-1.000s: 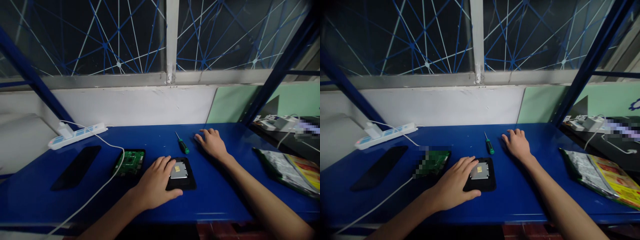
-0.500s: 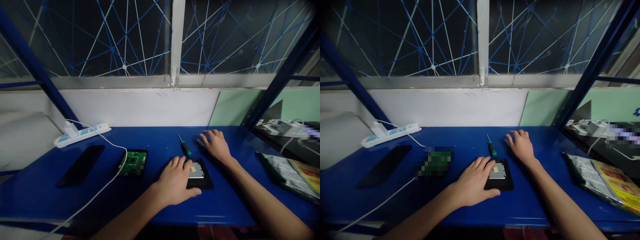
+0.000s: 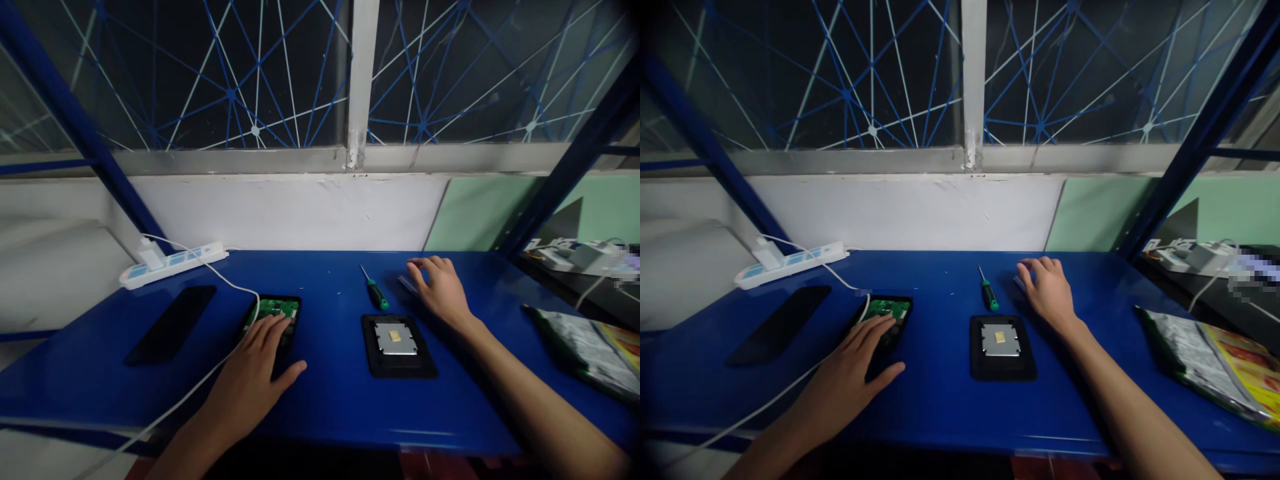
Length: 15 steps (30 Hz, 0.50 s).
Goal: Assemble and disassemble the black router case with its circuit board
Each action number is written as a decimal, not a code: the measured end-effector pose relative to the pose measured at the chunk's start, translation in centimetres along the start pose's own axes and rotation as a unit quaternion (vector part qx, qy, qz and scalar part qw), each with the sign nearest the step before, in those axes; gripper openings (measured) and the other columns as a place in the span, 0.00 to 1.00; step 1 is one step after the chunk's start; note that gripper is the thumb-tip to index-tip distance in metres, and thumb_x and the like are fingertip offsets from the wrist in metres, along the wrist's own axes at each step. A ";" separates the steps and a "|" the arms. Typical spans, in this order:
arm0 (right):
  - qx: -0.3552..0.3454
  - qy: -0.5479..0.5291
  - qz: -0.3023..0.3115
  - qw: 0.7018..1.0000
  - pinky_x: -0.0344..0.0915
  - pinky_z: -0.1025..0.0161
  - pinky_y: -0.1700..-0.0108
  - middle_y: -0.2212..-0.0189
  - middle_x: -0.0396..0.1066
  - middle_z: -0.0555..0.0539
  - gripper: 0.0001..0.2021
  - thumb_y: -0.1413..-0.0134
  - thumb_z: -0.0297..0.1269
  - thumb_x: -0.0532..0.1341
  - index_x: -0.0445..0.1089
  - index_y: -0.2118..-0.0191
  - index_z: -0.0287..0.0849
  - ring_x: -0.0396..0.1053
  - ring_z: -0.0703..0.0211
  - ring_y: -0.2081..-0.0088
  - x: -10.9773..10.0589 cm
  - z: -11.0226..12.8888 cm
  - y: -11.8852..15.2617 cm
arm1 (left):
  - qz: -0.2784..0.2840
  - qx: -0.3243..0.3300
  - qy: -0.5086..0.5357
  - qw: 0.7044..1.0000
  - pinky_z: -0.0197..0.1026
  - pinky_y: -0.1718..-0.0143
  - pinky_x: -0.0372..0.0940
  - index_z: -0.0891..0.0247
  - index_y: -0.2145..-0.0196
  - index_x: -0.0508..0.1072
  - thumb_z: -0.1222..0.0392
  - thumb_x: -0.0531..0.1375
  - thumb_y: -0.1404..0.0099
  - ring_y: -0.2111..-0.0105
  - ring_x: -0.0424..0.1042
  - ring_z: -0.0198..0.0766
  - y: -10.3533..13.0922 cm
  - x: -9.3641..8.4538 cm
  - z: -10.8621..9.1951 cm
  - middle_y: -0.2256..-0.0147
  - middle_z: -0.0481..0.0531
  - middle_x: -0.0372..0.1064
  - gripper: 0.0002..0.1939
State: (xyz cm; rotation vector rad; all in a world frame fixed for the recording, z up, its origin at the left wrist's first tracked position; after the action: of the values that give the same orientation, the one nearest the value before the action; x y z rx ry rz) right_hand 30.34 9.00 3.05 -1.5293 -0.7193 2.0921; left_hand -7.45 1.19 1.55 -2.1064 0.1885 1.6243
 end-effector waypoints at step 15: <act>-0.026 -0.041 -0.032 0.998 0.66 0.52 0.55 0.64 0.77 0.42 0.18 0.32 0.47 0.53 0.75 0.59 0.42 0.68 0.47 0.60 -0.1 0.0 0.3 | 0.107 0.009 0.030 0.994 0.60 0.36 0.58 0.61 0.32 0.58 0.34 0.55 0.32 0.32 0.52 0.59 2.3 0.2 -1.5 0.31 0.59 0.49 0.39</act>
State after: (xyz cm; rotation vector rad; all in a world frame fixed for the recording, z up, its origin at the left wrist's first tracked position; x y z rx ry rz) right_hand 30.32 8.69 2.95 -1.4353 -0.8465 2.1141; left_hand -6.94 -1.43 1.00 -2.1859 0.4613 1.6701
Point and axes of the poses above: each hand's wrist, its own y-axis away from the middle knuckle, its own x-axis out of the palm, z = x × y, the point moved 4 cm from there along -y, towards the middle knuckle
